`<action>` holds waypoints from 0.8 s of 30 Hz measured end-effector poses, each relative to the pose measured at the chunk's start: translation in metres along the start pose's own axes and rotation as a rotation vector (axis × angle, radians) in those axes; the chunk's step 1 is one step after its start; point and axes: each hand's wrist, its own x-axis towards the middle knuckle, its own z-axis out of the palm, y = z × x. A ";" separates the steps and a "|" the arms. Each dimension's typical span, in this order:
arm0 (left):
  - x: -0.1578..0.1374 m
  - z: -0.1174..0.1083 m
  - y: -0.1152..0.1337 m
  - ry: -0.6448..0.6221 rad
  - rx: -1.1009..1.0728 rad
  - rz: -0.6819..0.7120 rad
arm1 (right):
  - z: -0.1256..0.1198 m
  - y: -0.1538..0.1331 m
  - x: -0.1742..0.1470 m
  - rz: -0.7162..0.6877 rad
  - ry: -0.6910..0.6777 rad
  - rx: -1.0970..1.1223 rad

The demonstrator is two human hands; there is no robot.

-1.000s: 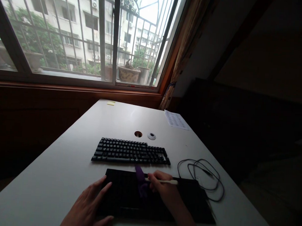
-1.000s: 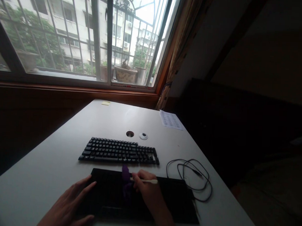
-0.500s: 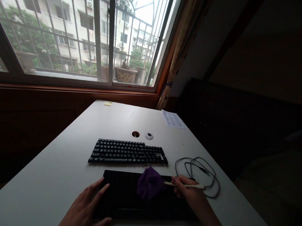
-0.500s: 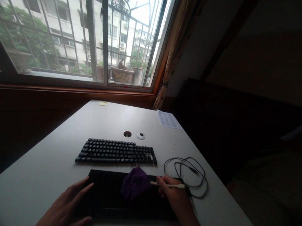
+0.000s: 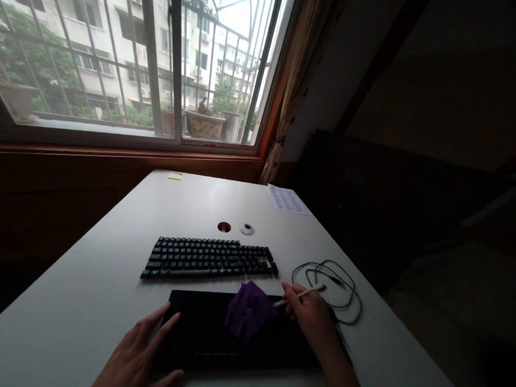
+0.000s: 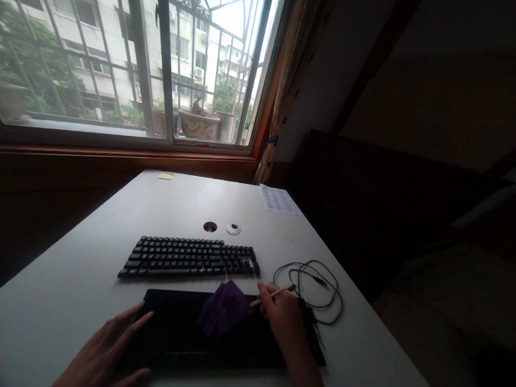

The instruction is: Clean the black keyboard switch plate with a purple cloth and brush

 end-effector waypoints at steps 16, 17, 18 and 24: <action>0.000 0.000 -0.001 -0.054 -0.016 -0.007 | -0.011 0.013 -0.005 -0.032 -0.134 0.200; 0.000 0.001 -0.002 -0.067 -0.015 -0.020 | -0.019 0.020 -0.004 -0.022 -0.128 0.191; 0.000 0.001 -0.003 -0.075 -0.019 -0.022 | -0.026 0.026 -0.003 -0.010 -0.116 0.183; -0.001 0.002 -0.003 -0.112 -0.024 -0.027 | -0.042 0.053 -0.002 0.037 -0.059 0.210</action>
